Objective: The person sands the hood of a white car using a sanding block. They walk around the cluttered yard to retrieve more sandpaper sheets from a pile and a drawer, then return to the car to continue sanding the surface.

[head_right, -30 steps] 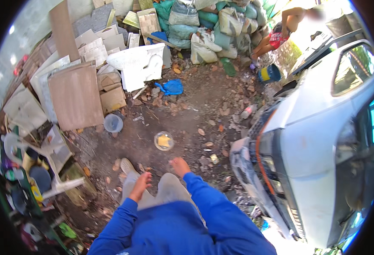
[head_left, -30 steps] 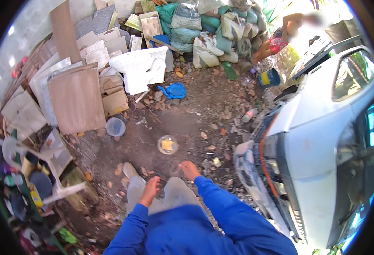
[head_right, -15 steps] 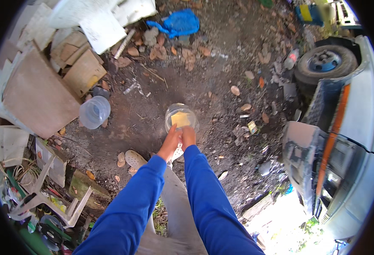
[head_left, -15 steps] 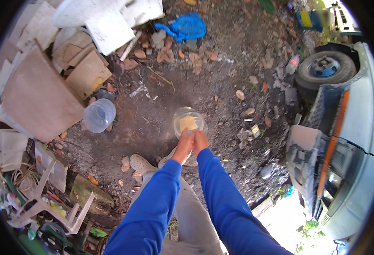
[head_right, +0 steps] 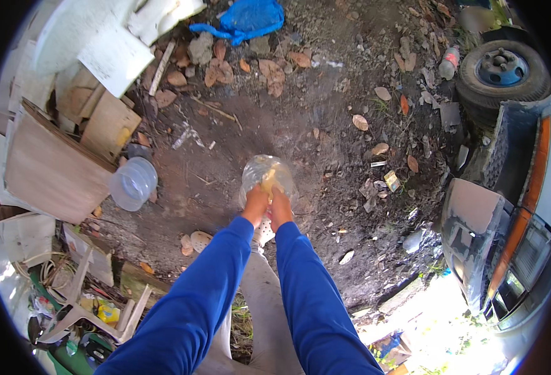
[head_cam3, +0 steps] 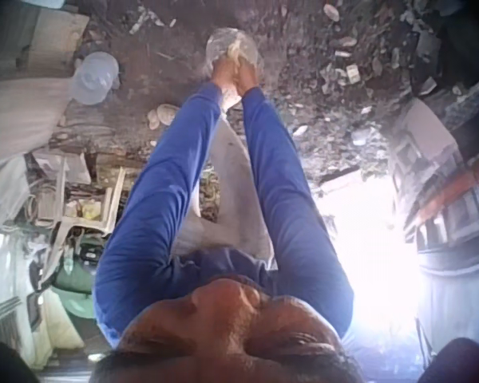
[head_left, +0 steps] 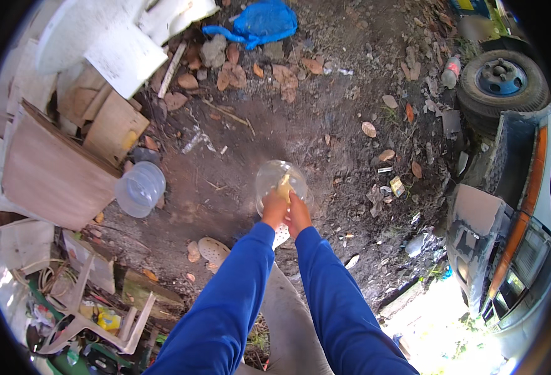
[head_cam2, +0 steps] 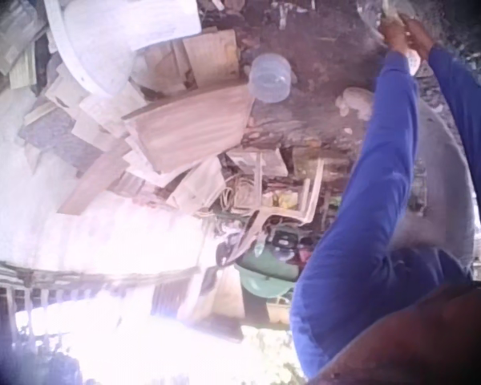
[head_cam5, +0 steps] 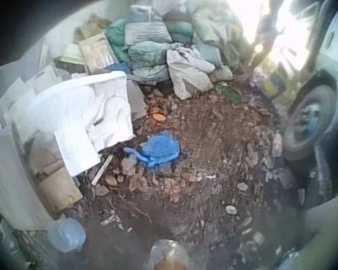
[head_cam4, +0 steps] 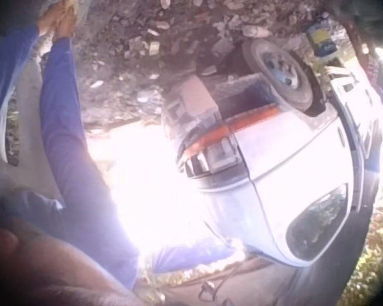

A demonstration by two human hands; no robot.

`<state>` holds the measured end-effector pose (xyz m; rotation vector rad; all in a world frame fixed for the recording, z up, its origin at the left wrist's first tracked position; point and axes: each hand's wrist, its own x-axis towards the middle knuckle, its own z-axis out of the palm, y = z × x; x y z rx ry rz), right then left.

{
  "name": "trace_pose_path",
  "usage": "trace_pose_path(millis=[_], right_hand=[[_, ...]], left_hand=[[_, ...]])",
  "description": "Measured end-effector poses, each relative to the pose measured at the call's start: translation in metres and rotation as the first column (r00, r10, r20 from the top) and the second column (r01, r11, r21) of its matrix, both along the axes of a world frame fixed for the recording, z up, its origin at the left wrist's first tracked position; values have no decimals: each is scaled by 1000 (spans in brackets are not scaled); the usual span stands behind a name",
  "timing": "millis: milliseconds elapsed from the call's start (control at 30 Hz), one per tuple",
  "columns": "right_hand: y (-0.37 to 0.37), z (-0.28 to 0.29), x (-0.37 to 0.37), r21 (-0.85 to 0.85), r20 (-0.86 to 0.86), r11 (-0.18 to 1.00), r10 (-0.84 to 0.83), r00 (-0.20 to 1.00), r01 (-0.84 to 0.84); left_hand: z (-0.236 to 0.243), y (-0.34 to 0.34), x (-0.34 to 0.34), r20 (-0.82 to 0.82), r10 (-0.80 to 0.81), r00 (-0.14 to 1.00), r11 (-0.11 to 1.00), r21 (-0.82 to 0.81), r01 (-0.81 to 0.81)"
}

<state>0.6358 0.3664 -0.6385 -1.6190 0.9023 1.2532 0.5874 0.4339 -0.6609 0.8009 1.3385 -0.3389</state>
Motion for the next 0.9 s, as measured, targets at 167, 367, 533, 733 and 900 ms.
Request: trace_pose_path(millis=[167, 367, 533, 733, 900], right_hand=[[5, 50, 2, 245, -122, 911, -310, 943, 332], [-14, 172, 19, 10, 145, 915, -400, 905, 402], [19, 365, 82, 296, 313, 935, -286, 906, 193], [102, 509, 135, 428, 355, 900, -85, 931, -81], [170, 588, 177, 477, 501, 871, -159, 851, -119]], left_hand=[[66, -21, -15, -66, -309, 949, 893, 323, 313], [231, -20, -21, 263, -523, 811, 800, 480, 360], [379, 69, 38, 321, -27, 947, 998, -43, 43], [494, 230, 123, 487, -170, 857, 946, -163, 281], [595, 325, 172, 468, -468, 750, 869, 88, 488]])
